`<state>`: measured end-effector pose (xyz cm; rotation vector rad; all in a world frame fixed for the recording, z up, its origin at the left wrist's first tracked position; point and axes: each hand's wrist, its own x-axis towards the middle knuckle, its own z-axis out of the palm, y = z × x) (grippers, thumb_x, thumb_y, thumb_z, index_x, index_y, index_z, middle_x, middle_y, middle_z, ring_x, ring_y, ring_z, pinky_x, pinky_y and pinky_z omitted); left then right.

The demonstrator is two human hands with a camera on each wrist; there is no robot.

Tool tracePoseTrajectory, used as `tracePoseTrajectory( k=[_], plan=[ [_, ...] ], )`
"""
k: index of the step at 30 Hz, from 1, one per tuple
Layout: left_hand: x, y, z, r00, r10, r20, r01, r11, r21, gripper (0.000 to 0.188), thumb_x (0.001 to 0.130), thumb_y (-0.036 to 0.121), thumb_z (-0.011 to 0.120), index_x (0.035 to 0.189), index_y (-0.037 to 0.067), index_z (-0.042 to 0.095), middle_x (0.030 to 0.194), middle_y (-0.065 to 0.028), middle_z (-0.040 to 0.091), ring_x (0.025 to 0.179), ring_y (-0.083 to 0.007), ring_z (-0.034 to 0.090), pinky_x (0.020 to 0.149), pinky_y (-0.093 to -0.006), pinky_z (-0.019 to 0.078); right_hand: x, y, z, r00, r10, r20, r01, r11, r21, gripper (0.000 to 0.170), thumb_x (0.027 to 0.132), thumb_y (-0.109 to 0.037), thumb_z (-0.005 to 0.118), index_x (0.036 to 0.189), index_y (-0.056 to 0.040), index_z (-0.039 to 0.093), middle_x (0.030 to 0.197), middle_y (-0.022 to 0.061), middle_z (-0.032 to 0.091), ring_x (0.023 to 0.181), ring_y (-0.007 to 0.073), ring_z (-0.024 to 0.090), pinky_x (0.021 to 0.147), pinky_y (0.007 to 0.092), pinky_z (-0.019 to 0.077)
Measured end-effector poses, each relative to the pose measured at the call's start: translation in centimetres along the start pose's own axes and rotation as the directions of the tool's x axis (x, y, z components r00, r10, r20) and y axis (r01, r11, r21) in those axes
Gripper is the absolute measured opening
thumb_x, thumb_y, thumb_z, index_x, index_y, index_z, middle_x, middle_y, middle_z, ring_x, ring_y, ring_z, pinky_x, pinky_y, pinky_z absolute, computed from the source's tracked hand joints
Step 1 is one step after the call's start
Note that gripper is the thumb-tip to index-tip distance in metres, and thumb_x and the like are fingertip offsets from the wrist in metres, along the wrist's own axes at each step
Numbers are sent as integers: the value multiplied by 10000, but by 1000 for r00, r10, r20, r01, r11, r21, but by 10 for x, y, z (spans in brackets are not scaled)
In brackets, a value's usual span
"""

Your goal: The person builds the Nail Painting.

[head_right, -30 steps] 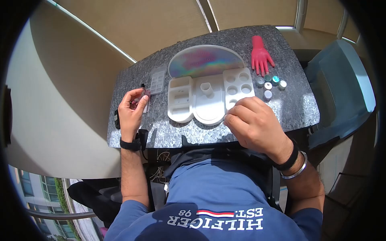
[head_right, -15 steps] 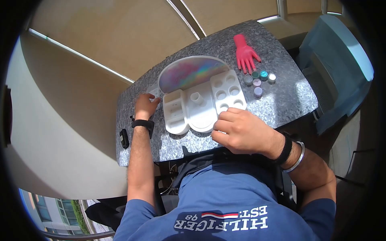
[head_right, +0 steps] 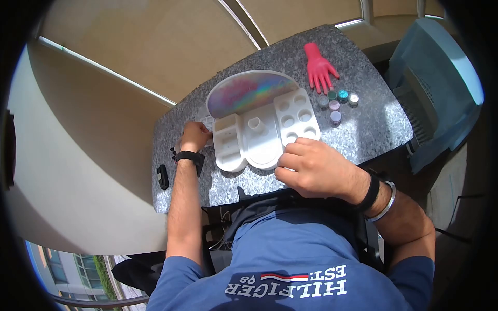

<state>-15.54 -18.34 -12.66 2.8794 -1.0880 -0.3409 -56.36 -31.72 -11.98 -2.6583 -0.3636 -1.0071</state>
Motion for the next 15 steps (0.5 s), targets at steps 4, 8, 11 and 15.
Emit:
tracePoseTrajectory(
  k=[4,8,11,15],
  plan=[
    [-10,-10,12,973,89,-213,-94,995,-14,772,776,289,957,1397,-43,642,1320,-303,746,1126,-431,778,1007,-477,618,-1,0,1,1000,3,11,-3,1000,-5,121,780,-137,730,867,-85,666,860,44,631,850,243,657,792,383,552],
    [-39,11,-21,916,20,-401,-142,951,-276,982,783,263,942,1543,-81,424,1271,-362,731,1163,-444,770,1015,-485,628,-1,0,1,1000,9,15,-9,1000,-5,132,782,-134,737,887,-85,674,859,41,629,855,240,658,797,382,553],
    [-62,32,-44,869,1,-494,-257,855,-451,1027,812,288,936,1575,-90,361,1275,-364,716,1172,-428,770,989,-480,646,-1,-1,2,1000,12,22,-12,1000,7,131,794,-136,746,894,-86,678,858,40,626,854,238,657,798,381,552],
    [-73,55,-49,862,71,-502,-365,774,-517,1002,832,339,987,1530,-69,394,1272,-300,716,1137,-353,778,938,-432,659,1,-1,1,1000,10,27,-11,1000,18,118,811,-138,750,891,-86,681,861,41,633,850,239,658,796,382,551]
  ],
)
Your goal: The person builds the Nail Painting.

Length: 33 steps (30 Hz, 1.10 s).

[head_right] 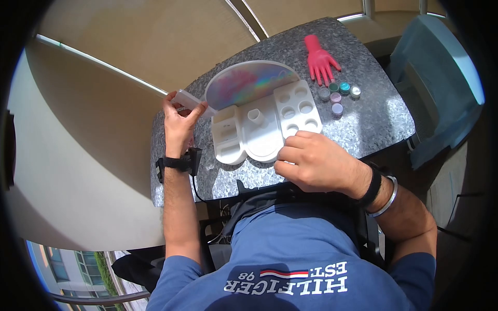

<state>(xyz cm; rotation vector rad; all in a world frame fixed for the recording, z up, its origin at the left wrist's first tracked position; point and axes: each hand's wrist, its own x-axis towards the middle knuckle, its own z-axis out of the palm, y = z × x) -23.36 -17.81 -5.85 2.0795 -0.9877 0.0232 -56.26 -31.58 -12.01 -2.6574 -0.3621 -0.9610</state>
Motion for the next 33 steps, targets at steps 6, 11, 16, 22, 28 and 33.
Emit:
tracePoseTrajectory(
  k=[6,11,16,22,28,33],
  plan=[
    [5,-17,31,993,110,-32,-107,990,97,930,740,358,1056,1379,-81,542,1259,-255,655,905,-305,765,761,-397,669,0,1,-6,999,-2,41,1,1000,11,199,834,-102,830,987,-65,707,952,47,720,867,237,689,761,385,551],
    [4,-27,34,940,339,-38,-311,897,315,629,792,195,1005,1226,-36,612,1185,-215,642,858,-324,752,732,-409,665,1,2,-5,1000,13,21,-14,1000,19,165,823,-104,806,945,-68,700,928,44,700,857,240,678,766,385,549],
    [0,-30,35,967,248,53,-253,935,250,533,824,124,969,1219,-29,645,1187,-204,677,894,-306,780,763,-404,682,4,0,-4,999,25,-20,-24,999,27,111,822,-121,762,892,-78,687,900,43,670,849,240,662,775,384,543],
    [-5,-36,19,995,80,60,-87,989,119,585,845,169,955,1309,-46,672,1264,-216,761,1008,-276,824,845,-389,677,5,-1,-4,999,44,-8,-44,999,30,132,803,-109,777,894,-71,689,910,44,686,872,239,681,776,385,550],
    [-12,-44,-41,989,-145,-35,147,985,95,447,877,191,919,1222,-30,739,1055,-176,826,899,-241,814,815,-376,655,7,-1,-3,999,38,-3,-38,999,26,142,795,-104,780,896,-66,690,903,45,685,859,242,682,754,386,556],
    [-24,-86,-78,978,-192,-82,209,907,366,338,875,299,916,964,2,782,894,-156,811,827,-267,797,804,-411,621,6,-2,0,999,40,-9,-40,999,28,148,797,-98,790,902,-65,691,893,47,678,860,243,681,753,386,559]
  ],
)
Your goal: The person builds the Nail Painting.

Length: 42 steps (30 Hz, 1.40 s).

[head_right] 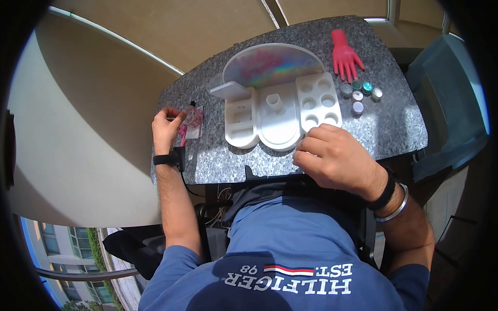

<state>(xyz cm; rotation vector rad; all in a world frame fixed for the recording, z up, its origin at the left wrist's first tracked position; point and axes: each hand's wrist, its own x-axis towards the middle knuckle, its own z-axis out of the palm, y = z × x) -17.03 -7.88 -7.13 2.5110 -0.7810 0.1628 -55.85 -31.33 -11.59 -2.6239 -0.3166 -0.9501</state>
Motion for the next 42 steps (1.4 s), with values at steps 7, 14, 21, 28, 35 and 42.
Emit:
tracePoseTrajectory(
  k=[7,14,21,28,35,42],
  plan=[
    [-18,-23,24,947,-223,230,157,949,273,421,838,397,949,989,38,790,1045,-184,832,1031,-379,792,913,-483,600,1,-1,2,1000,-7,20,7,1000,3,160,792,-88,802,915,-65,702,888,44,674,846,242,674,744,388,558],
    [-14,-37,41,968,-152,198,80,940,332,471,808,395,958,1057,45,764,1129,-190,824,1068,-390,788,922,-499,602,0,1,2,1000,-4,20,3,1000,10,172,789,-90,816,922,-62,711,871,43,668,834,242,670,732,385,552],
    [-19,-27,38,972,-130,195,66,950,305,751,777,418,945,1285,-59,666,1178,-275,802,1146,-425,779,1002,-478,606,0,1,2,1000,-1,7,1,1000,18,165,789,-90,807,917,-69,706,882,42,671,840,237,675,741,384,556],
    [-21,17,6,903,-262,341,167,945,283,853,789,459,880,1352,-111,587,1266,-325,763,1127,-427,787,991,-459,627,0,1,-1,1000,-6,19,6,1000,9,159,795,-90,802,915,-77,699,905,39,692,856,232,687,756,380,568],
    [-31,11,13,971,41,234,-31,998,-49,702,841,394,914,1265,-70,602,1169,-242,773,960,-349,813,847,-447,669,1,1,-1,1000,-6,16,6,1000,14,155,799,-92,801,914,-75,697,908,40,690,862,235,691,766,381,573],
    [-35,45,26,934,225,278,-121,930,-346,163,995,82,792,1114,-7,725,980,-107,757,746,-140,741,661,-314,626,1,3,1,1000,-2,20,2,1000,18,149,803,-99,791,907,-76,687,913,43,683,859,241,682,762,387,560]
  ],
)
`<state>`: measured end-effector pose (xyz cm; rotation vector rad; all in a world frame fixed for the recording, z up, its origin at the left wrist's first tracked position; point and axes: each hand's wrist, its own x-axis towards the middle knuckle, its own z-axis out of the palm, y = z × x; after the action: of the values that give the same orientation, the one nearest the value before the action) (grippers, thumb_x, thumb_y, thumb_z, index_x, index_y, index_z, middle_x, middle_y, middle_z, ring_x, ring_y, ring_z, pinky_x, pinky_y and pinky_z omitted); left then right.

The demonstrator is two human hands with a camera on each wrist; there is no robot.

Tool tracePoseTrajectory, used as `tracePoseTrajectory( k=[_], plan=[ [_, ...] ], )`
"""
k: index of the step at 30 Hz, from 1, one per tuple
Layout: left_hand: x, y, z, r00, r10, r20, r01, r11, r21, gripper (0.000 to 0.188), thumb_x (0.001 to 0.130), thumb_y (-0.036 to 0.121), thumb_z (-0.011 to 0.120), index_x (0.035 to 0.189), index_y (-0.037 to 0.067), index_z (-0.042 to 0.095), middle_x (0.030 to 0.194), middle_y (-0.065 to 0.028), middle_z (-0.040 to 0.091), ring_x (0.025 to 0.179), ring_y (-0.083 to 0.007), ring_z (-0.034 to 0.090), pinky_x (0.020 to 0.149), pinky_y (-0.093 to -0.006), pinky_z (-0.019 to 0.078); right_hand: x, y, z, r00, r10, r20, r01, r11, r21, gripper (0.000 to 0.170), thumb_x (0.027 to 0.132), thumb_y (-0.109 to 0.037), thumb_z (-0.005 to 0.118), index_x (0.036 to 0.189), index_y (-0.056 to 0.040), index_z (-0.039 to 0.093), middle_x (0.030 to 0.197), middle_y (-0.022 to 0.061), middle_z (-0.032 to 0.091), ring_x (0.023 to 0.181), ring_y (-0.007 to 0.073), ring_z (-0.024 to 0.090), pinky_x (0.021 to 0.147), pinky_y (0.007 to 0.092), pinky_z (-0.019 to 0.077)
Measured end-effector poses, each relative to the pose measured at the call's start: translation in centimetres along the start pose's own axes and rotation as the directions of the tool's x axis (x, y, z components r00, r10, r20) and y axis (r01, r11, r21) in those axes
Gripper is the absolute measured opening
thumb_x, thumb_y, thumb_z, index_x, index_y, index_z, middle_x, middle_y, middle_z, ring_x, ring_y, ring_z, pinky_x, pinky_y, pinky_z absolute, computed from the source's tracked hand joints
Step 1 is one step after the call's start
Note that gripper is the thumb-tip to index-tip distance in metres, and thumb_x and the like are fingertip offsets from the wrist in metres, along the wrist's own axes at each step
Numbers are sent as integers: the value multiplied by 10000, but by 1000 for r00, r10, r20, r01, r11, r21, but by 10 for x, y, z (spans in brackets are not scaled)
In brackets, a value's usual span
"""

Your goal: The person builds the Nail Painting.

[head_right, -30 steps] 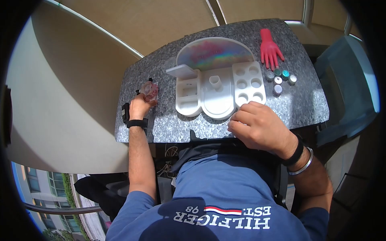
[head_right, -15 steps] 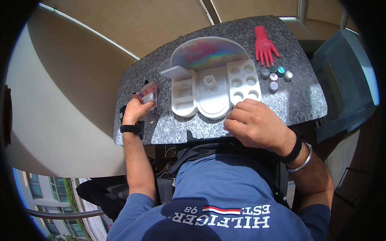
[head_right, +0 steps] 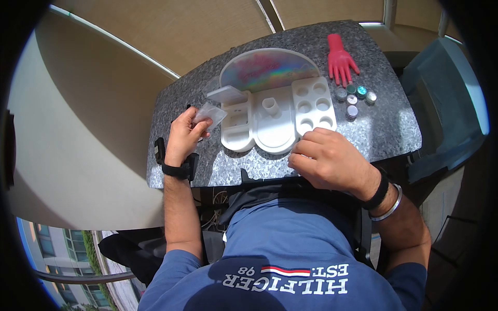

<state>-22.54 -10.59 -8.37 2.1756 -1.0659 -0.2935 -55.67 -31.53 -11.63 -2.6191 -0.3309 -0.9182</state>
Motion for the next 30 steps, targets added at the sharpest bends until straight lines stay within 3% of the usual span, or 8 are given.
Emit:
tracePoseTrajectory(
  k=[3,6,10,13,16,19,28,30],
  plan=[
    [6,8,7,961,248,-121,-222,956,194,177,950,-22,717,1121,-2,758,955,-95,758,749,-162,769,710,-320,616,-2,2,0,1000,0,0,0,1000,-1,147,805,-98,788,907,-77,685,914,45,680,859,243,679,766,389,556],
    [16,17,17,932,276,-234,-256,960,116,177,950,-35,711,1117,-3,761,954,-93,767,751,-167,774,708,-326,610,-2,3,0,1000,2,-1,-2,1000,0,145,805,-99,786,905,-77,684,909,46,678,857,244,678,771,389,554],
    [34,16,32,893,343,-291,-304,937,172,152,971,-13,736,1121,6,720,955,-111,802,852,-188,826,755,-334,640,-3,3,0,1000,1,-2,-1,1000,7,139,807,-101,782,899,-78,681,895,49,669,849,249,674,769,392,550],
    [44,18,44,910,265,-320,-257,964,69,118,973,-2,746,1074,3,684,972,-162,819,876,-288,841,754,-407,658,-3,4,-1,1000,6,-8,-6,1000,-7,136,810,-106,781,894,-79,677,884,50,661,841,253,672,764,397,547],
    [48,19,49,923,232,-309,-223,973,63,97,985,22,743,1038,3,664,943,-156,816,846,-291,836,751,-413,658,-4,6,-2,1000,5,-4,-5,1000,-14,140,810,-110,783,892,-80,674,883,50,659,838,255,672,761,401,547],
    [55,3,50,906,344,-247,-288,929,233,105,1028,26,698,1130,24,671,953,-135,807,895,-252,852,768,-354,666,-5,6,-1,1000,4,-14,-4,1000,-13,142,810,-114,786,894,-80,677,880,50,659,838,254,674,759,403,549],
    [46,18,50,863,474,-176,-420,866,272,202,1039,63,735,1239,37,728,1008,-150,795,858,-246,831,769,-353,659,-5,6,-1,1000,7,1,-7,1000,-13,138,814,-110,787,900,-80,683,884,49,669,838,255,678,761,404,553],
    [48,13,53,917,338,-212,-332,941,67,190,1038,63,734,1226,34,736,1010,-148,797,856,-248,831,769,-353,654,-5,6,-1,1000,4,-7,-4,1000,-11,139,813,-109,788,901,-80,684,885,49,673,840,254,680,760,402,552]
  ],
)
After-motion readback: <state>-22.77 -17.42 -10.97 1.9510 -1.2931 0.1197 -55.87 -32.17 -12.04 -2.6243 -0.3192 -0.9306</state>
